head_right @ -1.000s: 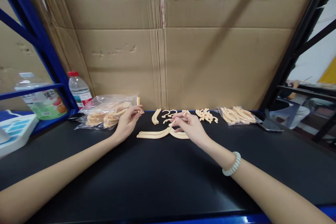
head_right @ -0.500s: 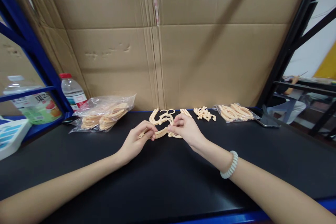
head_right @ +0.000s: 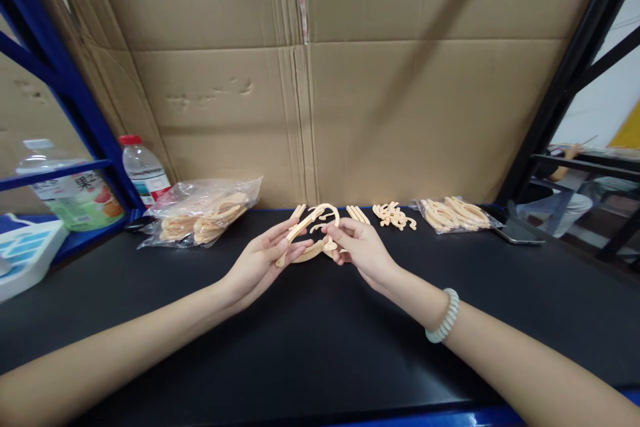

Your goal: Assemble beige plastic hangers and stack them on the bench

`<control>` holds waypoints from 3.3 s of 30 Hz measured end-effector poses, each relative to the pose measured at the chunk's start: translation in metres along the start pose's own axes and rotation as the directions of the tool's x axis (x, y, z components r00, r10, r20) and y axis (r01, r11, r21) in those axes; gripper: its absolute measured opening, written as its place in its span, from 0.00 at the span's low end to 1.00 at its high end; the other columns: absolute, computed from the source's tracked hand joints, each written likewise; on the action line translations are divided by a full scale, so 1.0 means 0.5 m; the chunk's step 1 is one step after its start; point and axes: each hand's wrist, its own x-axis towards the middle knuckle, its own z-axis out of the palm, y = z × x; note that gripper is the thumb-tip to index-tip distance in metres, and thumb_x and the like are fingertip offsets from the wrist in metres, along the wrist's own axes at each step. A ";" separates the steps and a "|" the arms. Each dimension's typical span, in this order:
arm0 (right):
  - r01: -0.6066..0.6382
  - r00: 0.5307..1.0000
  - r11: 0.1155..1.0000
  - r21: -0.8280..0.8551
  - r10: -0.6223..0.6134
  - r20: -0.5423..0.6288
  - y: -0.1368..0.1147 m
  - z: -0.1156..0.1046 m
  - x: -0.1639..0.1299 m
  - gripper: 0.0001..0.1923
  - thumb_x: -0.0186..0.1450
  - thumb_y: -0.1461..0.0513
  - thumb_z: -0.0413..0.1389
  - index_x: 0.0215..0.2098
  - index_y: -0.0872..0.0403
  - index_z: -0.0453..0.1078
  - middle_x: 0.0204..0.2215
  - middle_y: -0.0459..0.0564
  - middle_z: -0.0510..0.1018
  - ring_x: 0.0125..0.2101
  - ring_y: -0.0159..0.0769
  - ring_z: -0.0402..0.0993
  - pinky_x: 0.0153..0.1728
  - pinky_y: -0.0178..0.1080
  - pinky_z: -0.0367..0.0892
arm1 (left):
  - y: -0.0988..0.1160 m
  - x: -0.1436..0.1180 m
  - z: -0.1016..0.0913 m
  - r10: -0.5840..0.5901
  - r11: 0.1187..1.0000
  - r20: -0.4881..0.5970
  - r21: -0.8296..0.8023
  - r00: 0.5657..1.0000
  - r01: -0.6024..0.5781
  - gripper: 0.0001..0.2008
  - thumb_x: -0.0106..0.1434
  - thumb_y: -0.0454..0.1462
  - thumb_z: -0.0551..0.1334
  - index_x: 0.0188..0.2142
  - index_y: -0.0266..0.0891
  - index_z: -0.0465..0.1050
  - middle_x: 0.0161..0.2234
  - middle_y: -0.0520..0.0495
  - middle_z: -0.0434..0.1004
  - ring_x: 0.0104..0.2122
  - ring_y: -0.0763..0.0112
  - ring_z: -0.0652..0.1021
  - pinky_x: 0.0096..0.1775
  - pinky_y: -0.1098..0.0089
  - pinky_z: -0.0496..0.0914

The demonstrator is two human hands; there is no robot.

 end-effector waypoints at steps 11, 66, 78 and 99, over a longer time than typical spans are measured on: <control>0.053 0.998 0.997 -0.064 -0.050 0.041 0.012 0.002 -0.003 0.13 0.49 0.57 0.69 0.29 0.55 0.75 0.26 0.46 0.75 0.27 0.30 0.72 0.34 0.37 0.68 | -0.019 -0.014 0.003 0.040 0.999 -0.023 -0.024 0.999 -0.041 0.08 0.56 0.33 0.68 0.34 0.37 0.70 0.32 0.51 0.73 0.39 0.67 0.77 0.47 0.65 0.71; 0.030 0.980 0.981 -0.194 0.009 0.196 0.014 0.021 -0.013 0.15 0.54 0.55 0.65 0.35 0.55 0.74 0.28 0.47 0.77 0.25 0.31 0.72 0.28 0.38 0.72 | -0.044 -0.030 0.008 0.036 0.951 0.026 0.306 0.999 -0.042 0.17 0.52 0.38 0.71 0.38 0.37 0.69 0.33 0.47 0.80 0.35 0.66 0.80 0.43 0.64 0.72; 0.498 0.858 0.244 -0.832 -0.275 0.433 0.011 -0.178 0.108 0.09 0.59 0.66 0.57 0.36 0.51 0.78 0.38 0.54 0.78 0.42 0.46 0.69 0.47 0.51 0.62 | -0.044 -0.029 0.008 0.023 0.973 -0.073 0.231 0.997 -0.005 0.13 0.52 0.37 0.72 0.33 0.35 0.71 0.30 0.48 0.80 0.34 0.69 0.80 0.44 0.67 0.73; 0.206 0.971 0.977 0.047 -0.198 -0.137 -0.015 -0.004 0.007 0.12 0.57 0.54 0.63 0.32 0.54 0.76 0.38 0.51 0.77 0.35 0.34 0.73 0.45 0.43 0.68 | -0.044 -0.029 0.008 0.070 0.970 -0.070 0.237 0.995 -0.051 0.15 0.52 0.38 0.71 0.35 0.35 0.69 0.31 0.48 0.79 0.34 0.69 0.80 0.42 0.68 0.73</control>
